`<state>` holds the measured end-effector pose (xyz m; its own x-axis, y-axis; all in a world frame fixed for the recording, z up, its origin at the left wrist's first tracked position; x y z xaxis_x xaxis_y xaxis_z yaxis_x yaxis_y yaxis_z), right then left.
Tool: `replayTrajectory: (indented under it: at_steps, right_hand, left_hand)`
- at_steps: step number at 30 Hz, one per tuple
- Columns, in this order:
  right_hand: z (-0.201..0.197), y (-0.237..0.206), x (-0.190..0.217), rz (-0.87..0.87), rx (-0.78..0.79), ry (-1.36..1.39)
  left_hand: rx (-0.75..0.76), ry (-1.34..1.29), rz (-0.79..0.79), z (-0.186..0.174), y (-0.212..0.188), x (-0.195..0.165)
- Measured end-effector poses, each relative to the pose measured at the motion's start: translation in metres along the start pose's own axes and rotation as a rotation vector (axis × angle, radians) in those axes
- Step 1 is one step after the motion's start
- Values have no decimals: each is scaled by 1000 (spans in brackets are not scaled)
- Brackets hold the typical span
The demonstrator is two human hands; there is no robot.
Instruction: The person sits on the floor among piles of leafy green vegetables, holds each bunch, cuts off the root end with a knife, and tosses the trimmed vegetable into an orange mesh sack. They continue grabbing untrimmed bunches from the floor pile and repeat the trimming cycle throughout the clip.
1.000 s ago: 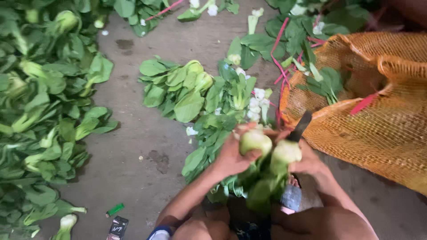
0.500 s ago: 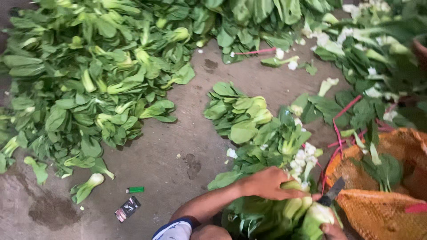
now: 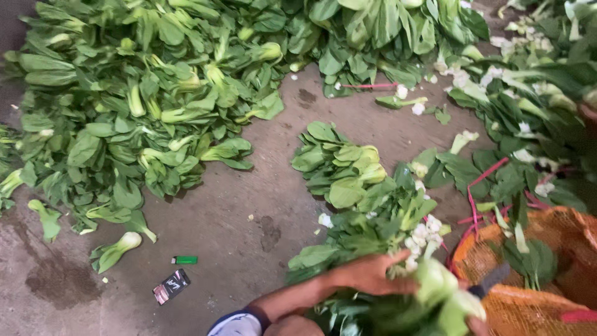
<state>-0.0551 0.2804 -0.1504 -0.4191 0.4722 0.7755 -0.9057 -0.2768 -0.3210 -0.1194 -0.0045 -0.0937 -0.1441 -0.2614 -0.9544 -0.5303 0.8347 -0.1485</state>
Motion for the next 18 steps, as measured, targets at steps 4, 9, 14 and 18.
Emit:
replayTrajectory:
  at_steps: [4,9,14,18]
  right_hand:
    - [32,-21,6,66,-83,-129]
    - [63,-31,5,168,18,-384]
    - [52,-44,31,167,-128,180]
    - [35,-49,42,12,-83,314]
  left_hand:
    - [-207,-75,318,69,-5,2]
    - [-125,-875,-153,97,-19,23]
    - [-104,-1402,-152,91,-37,20]
    - [-216,-1424,-197,11,-14,-10]
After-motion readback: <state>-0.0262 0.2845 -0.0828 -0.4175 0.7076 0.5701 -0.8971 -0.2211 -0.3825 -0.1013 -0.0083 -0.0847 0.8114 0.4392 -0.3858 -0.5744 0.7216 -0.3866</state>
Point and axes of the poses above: each hand's wrist, its own y-axis towards the middle knuckle, its own z-axis out of the palm, x = y × z, the point moved 1 cm from there along y, towards the middle knuckle, and after that the axes turned 14 degrees about x, right-handed, at the moved point
